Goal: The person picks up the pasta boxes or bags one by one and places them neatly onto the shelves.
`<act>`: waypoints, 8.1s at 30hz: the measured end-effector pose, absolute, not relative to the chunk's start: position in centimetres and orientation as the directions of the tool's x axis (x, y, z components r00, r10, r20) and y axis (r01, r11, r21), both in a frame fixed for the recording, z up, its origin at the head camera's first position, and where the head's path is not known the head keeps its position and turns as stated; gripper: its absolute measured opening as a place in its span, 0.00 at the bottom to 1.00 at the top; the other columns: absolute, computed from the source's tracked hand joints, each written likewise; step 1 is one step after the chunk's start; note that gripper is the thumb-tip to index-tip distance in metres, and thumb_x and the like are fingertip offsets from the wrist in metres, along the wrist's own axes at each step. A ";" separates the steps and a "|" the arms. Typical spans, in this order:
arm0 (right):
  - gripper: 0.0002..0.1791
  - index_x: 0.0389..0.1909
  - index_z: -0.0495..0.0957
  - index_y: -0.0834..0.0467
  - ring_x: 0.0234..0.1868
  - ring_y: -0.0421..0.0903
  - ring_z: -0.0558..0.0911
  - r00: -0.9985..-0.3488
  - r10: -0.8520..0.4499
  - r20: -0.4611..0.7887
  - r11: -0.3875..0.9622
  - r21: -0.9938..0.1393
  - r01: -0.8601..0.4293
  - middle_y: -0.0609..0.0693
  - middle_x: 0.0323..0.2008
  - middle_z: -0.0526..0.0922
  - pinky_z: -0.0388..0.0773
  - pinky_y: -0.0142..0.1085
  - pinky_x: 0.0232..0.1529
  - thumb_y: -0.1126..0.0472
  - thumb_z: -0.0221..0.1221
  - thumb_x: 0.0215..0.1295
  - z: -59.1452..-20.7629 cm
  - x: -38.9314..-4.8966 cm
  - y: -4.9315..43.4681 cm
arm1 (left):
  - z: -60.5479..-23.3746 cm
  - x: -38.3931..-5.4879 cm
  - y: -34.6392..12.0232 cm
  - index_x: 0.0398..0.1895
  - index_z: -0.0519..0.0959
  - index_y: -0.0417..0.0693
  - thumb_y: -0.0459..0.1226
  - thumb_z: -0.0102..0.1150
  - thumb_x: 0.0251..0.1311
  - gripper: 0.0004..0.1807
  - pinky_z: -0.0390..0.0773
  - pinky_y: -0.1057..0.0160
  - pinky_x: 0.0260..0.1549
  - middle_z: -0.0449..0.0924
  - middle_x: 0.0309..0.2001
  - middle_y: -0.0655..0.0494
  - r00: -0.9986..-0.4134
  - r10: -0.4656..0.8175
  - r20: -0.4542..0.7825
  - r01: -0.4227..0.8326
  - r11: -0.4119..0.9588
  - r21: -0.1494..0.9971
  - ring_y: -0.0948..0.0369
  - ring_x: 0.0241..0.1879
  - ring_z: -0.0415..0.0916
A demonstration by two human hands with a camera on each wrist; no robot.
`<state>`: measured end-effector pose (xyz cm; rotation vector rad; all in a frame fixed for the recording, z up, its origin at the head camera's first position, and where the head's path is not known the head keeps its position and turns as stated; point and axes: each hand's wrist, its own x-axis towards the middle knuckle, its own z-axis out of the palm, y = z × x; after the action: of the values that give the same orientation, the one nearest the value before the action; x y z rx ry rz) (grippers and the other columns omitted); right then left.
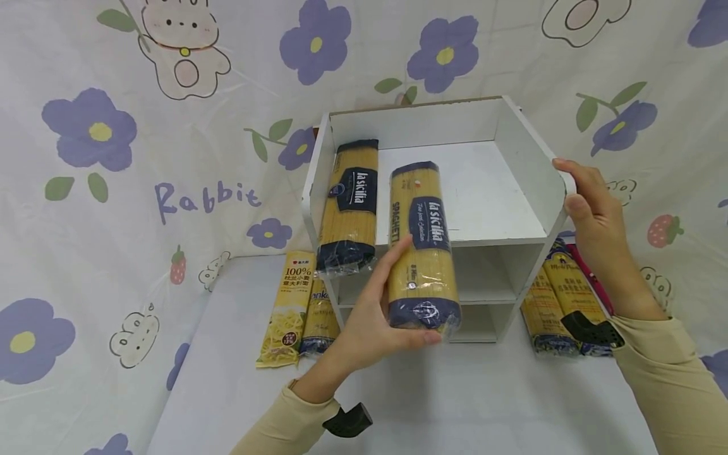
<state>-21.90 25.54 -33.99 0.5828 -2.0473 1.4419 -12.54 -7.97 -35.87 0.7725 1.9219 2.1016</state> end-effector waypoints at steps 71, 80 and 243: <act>0.23 0.69 0.68 0.55 0.57 0.38 0.72 -0.748 -0.028 0.663 0.339 -0.698 -0.631 0.39 0.58 0.74 0.71 0.21 0.54 0.55 0.48 0.77 -34.0 -21.9 25.5 | -34.2 -11.3 -8.8 0.70 0.67 0.71 0.40 0.57 0.69 0.28 0.65 0.66 0.07 0.75 0.13 0.50 -0.891 0.312 0.330 0.387 0.138 0.912 0.61 0.09 0.67; 0.24 0.69 0.69 0.54 0.58 0.38 0.72 -0.759 -0.011 0.650 0.355 -0.708 -0.611 0.41 0.59 0.74 0.71 0.21 0.55 0.54 0.48 0.77 -34.1 -22.0 25.6 | -33.5 -10.1 -8.8 0.49 0.79 0.31 0.32 0.51 0.71 0.12 0.84 0.58 0.22 0.81 0.28 0.29 -0.781 0.414 0.468 0.434 -0.180 0.883 0.65 0.25 0.84; 0.25 0.69 0.68 0.55 0.56 0.38 0.72 -0.743 -0.014 0.669 0.301 -0.706 -0.641 0.38 0.60 0.74 0.72 0.20 0.52 0.51 0.50 0.76 -34.4 -22.1 25.4 | -59.4 -19.8 -32.9 0.74 0.62 0.61 0.51 0.68 0.58 0.41 0.66 0.32 0.61 0.57 0.65 0.31 -0.987 0.069 -0.146 -0.049 0.735 0.676 0.36 0.65 0.62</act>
<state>-22.05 25.37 -34.41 0.5808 -2.0173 1.4711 -19.79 -32.92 -59.38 0.0168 2.7735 1.0875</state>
